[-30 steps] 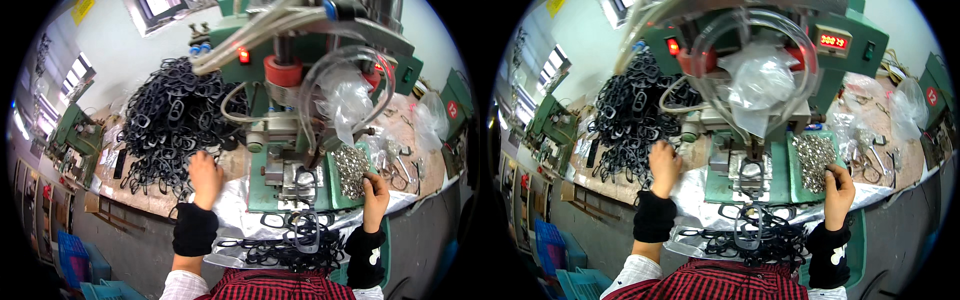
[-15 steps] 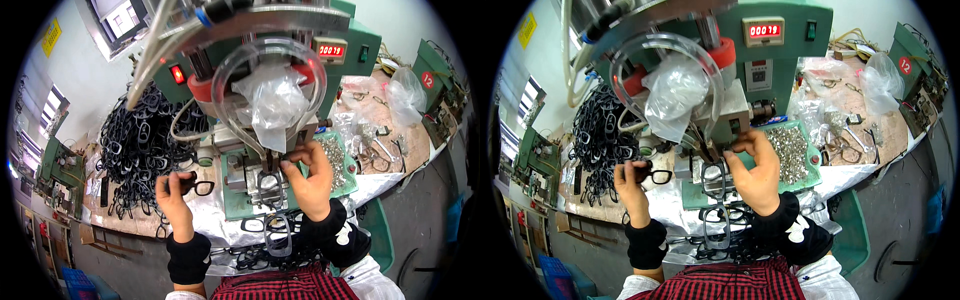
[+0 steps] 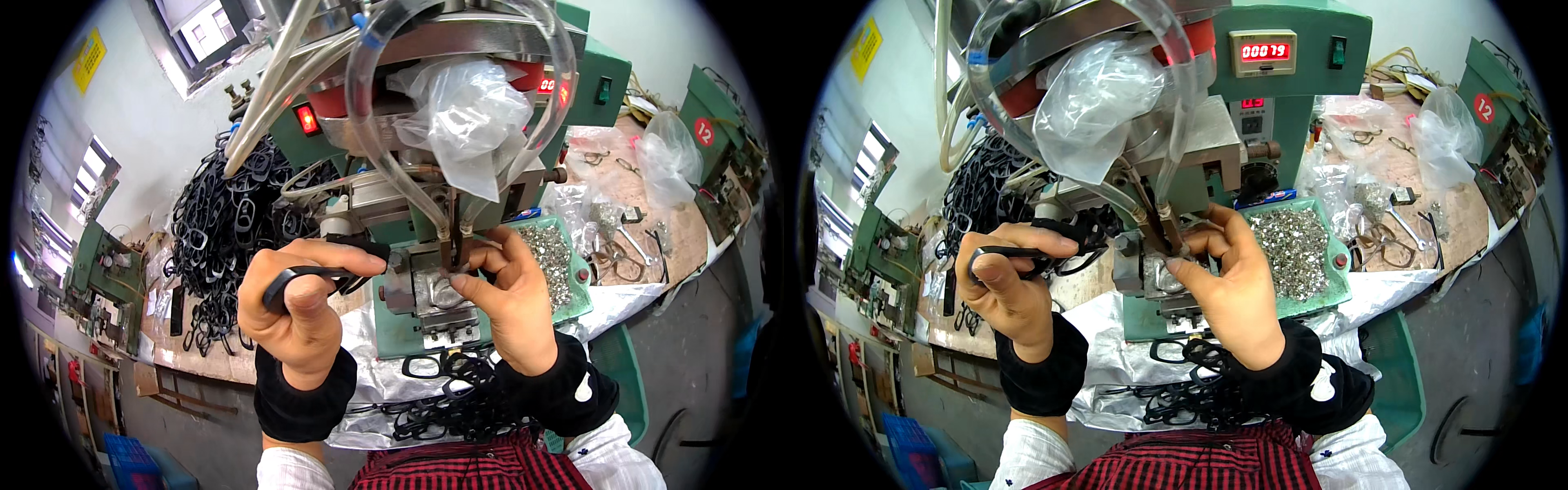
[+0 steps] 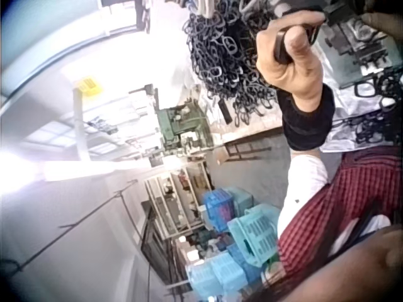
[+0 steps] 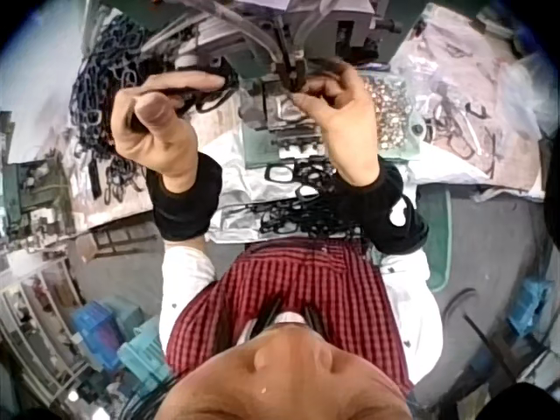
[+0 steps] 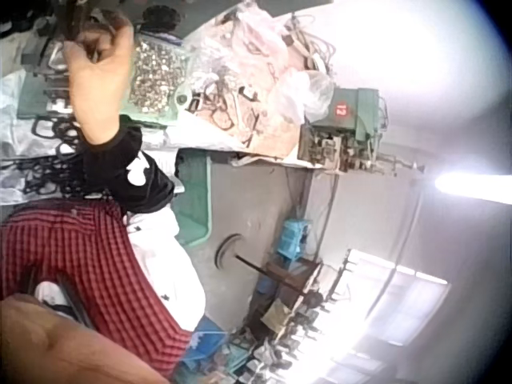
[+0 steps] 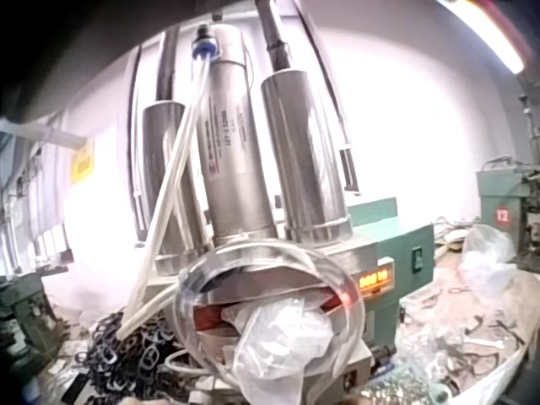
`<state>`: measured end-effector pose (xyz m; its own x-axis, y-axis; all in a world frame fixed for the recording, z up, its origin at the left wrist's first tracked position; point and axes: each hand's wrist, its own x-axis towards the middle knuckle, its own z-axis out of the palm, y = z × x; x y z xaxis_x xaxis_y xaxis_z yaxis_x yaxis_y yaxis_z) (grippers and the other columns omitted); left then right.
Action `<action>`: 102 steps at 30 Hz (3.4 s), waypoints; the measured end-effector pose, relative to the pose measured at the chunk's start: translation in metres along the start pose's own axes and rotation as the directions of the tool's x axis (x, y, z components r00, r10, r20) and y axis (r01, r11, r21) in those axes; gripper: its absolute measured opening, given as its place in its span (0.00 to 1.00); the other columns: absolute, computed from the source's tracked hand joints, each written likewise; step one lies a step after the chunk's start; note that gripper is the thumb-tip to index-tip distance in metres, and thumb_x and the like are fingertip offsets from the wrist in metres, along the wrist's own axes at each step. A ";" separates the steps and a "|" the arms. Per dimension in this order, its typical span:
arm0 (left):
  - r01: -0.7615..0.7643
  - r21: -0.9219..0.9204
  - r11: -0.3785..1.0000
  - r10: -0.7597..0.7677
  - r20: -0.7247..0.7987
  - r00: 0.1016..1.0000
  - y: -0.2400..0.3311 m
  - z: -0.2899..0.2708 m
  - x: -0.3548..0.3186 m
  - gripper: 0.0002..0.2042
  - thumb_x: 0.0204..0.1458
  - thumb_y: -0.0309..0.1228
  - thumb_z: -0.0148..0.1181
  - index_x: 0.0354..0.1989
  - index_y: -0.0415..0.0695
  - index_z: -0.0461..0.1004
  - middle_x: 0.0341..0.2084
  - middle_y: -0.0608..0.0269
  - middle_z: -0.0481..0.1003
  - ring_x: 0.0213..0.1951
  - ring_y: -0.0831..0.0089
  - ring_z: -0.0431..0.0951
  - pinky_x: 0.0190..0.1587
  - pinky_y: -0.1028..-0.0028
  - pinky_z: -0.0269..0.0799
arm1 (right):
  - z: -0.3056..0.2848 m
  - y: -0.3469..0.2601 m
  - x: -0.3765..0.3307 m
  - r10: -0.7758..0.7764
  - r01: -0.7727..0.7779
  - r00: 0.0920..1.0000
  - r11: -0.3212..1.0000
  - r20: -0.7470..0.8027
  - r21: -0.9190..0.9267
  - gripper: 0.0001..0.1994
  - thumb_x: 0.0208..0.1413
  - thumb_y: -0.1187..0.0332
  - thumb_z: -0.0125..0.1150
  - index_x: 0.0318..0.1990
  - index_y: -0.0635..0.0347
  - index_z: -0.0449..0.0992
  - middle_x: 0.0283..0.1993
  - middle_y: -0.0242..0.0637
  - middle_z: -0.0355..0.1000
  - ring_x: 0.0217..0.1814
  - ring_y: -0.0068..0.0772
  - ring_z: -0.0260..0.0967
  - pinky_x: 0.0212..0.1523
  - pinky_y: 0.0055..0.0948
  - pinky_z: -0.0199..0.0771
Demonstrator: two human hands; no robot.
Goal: The person repeatedly picks black plastic buckle frames and small metal pins, inserts the pins into the frames using a press machine, and places the finished buckles into a pile. The process is continuous and repetitive throughout the clip.
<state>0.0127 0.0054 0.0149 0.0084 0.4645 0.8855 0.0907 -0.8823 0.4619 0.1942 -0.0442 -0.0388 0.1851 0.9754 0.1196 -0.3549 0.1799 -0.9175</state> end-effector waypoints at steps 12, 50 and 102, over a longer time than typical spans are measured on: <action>-0.407 -0.236 0.882 0.466 0.564 0.681 0.015 0.005 -0.035 0.23 0.46 0.46 0.72 0.23 0.42 0.66 0.37 0.50 0.81 0.23 0.65 0.75 0.40 0.61 0.83 | -0.025 -0.009 -0.019 -0.113 0.164 0.984 0.883 0.138 -0.439 0.24 0.52 0.79 0.59 0.60 0.65 0.71 0.54 0.47 0.76 0.61 0.39 0.71 0.63 0.35 0.66; 0.202 0.979 0.020 -0.708 -0.129 0.695 -0.084 -0.245 -0.203 0.09 0.44 0.30 0.63 0.33 0.40 0.76 0.33 0.50 0.75 0.35 0.48 0.78 0.37 0.53 0.74 | -0.151 0.074 -0.007 -0.410 0.115 0.878 0.679 -0.245 -0.725 0.08 0.63 0.74 0.59 0.47 0.66 0.78 0.44 0.34 0.76 0.46 0.24 0.72 0.51 0.24 0.71; 0.953 -0.165 -0.256 -0.531 0.847 0.004 0.015 0.033 -0.093 0.15 0.69 0.43 0.42 0.41 0.43 0.64 0.27 0.40 0.79 0.24 0.66 0.80 0.23 0.78 0.73 | -0.127 0.055 0.019 -0.278 0.422 0.862 -0.073 0.425 -0.904 0.11 0.44 0.74 0.63 0.38 0.60 0.75 0.58 0.51 0.69 0.66 0.58 0.63 0.61 0.52 0.65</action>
<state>0.0459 -0.0483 -0.0620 0.7954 0.5353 -0.2843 -0.1792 0.6558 0.7334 0.2946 -0.0322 -0.1347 -0.1310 0.8447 0.5190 0.9322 0.2831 -0.2255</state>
